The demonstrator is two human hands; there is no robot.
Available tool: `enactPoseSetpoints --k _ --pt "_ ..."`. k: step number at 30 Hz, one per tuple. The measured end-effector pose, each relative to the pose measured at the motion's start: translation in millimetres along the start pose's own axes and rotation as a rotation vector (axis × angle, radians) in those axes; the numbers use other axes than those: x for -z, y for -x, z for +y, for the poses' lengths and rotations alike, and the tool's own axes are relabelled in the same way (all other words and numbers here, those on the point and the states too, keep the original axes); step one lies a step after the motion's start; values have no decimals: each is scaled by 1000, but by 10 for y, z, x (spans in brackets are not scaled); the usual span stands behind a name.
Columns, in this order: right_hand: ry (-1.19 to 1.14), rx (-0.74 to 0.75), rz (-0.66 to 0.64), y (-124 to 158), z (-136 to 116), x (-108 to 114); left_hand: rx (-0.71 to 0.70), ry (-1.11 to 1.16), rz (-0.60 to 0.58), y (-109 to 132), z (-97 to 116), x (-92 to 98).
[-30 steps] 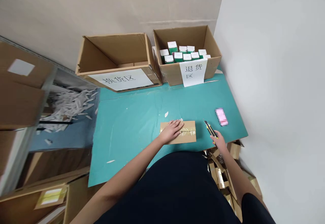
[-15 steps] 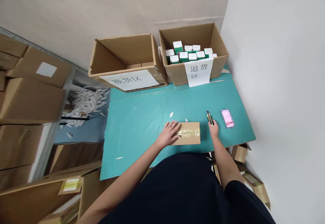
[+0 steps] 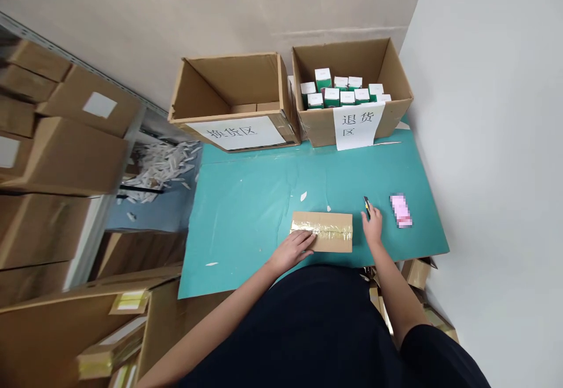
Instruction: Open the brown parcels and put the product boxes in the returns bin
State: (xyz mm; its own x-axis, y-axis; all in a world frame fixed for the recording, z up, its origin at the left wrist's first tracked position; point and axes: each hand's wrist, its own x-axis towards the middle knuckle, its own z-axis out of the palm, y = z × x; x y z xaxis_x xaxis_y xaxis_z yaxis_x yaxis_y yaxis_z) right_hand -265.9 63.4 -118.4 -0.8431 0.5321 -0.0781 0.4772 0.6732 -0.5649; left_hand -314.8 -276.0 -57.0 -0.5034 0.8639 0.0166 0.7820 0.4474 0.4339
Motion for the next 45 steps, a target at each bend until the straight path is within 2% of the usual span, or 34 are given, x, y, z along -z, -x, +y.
enactPoseSetpoints --k 2,5,6,8,12,15,21,27,32,35,37,41,45 --pt "-38 253 -152 1 -305 140 -13 -5 -2 3 -5 -13" --pt "41 630 -386 71 -758 300 2 -19 1 28 7 -70" --pt "89 713 -440 104 -881 329 12 -24 2 38 12 -98" --pt "209 782 -507 161 -1063 351 25 -38 -2 55 21 -161" --pt "422 749 -566 190 -1224 345 31 -88 -41 54 44 -270" --pt "506 786 -615 126 -1290 376 43 -120 -80 -2 76 -300" --pt "590 819 -690 13 -1440 423 112 -59 -120 -213 145 -260" --pt "741 736 -628 165 -1523 330 164 48 -210 -308 160 -220" --pt "701 727 -764 -47 -1617 402 170 91 -272 -344 98 -191" --pt "636 662 -848 -244 -1688 461 158 99 -325 -372 63 -142" --pt "610 626 -877 -325 -1730 470 156 87 -305 -375 75 -88" --pt "612 600 -883 -407 -1782 432 189 -2 -225 -386 198 69" --pt "598 548 -902 -536 -1795 378 221 -122 -264 -447 337 225"
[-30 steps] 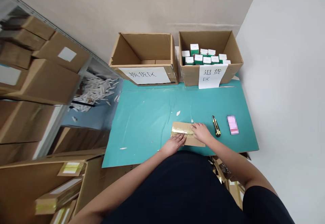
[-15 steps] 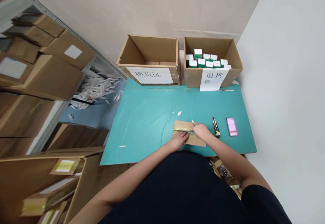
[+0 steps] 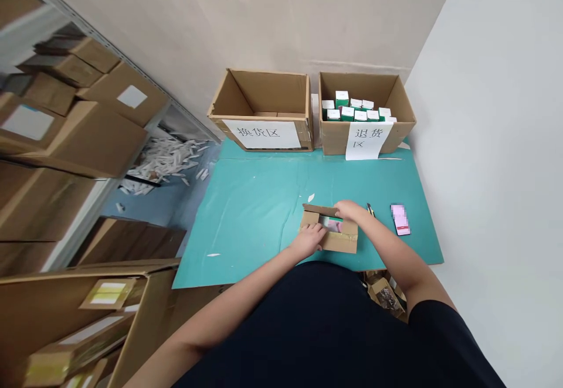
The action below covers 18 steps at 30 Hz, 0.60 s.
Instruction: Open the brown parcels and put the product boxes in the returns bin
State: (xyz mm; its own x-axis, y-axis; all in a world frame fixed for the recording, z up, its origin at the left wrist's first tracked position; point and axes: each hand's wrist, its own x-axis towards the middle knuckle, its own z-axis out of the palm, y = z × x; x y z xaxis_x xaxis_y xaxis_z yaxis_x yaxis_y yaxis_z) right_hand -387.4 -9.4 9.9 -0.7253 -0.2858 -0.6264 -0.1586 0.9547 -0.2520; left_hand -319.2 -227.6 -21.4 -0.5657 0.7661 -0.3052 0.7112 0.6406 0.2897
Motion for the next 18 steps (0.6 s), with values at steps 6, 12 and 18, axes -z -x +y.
enactPoseSetpoints --k 6,12,18 --pt "-90 -10 -48 -183 133 69 -46 -88 -13 64 76 93" --pt "-158 -20 -75 -318 242 158 -138 -109 23 143 125 146" --pt "-216 -24 -74 -422 374 292 -197 -142 43 232 124 170"
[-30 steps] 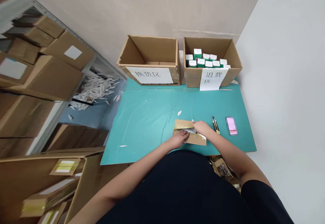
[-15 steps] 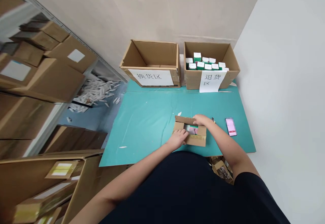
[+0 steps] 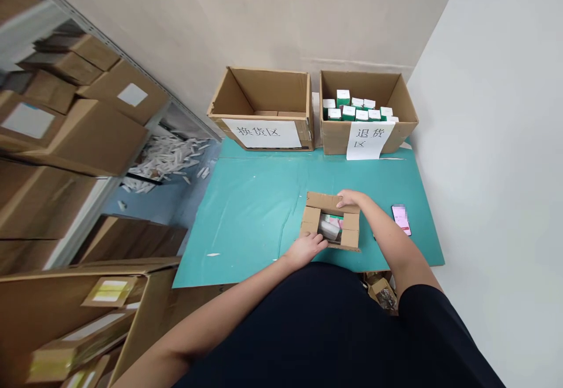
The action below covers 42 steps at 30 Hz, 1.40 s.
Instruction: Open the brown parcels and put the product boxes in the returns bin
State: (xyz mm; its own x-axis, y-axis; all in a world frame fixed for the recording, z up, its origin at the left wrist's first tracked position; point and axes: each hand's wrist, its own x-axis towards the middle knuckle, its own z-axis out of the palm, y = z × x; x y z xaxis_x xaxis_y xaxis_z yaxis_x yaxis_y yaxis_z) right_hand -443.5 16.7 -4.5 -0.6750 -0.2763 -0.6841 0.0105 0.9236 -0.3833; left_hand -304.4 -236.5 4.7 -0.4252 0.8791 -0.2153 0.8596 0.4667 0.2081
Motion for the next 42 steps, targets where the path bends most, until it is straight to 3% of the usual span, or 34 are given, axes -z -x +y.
enactPoseSetpoints --k 5,12,17,20,22,24,27,31,34,37,42 --pt "-1 4 85 -79 16 75 -6 -15 20 61 -18 10" --pt "77 19 229 -135 -97 112 79 87 -59 29 -59 -91" --pt "181 28 490 48 -227 -120 163 351 16 -11 -123 -77" --pt "356 172 636 233 -268 -359 298 471 70 -87 -255 -17" --pt "434 310 602 341 -267 -517 395 434 37 -167 -377 21" --pt "449 396 553 420 -244 -652 432 351 -77 -259 -495 45" --pt "427 450 498 492 -182 -802 417 285 -207 -392 -610 52" --pt "437 488 363 561 -106 -919 412 251 -241 -516 -626 54" --pt "441 469 320 642 -92 -946 393 232 -240 -513 -596 101" --pt "423 480 392 768 -95 -919 389 221 -166 -390 -594 184" --pt "344 426 549 1038 -47 -860 587 323 -13 -46 -688 261"
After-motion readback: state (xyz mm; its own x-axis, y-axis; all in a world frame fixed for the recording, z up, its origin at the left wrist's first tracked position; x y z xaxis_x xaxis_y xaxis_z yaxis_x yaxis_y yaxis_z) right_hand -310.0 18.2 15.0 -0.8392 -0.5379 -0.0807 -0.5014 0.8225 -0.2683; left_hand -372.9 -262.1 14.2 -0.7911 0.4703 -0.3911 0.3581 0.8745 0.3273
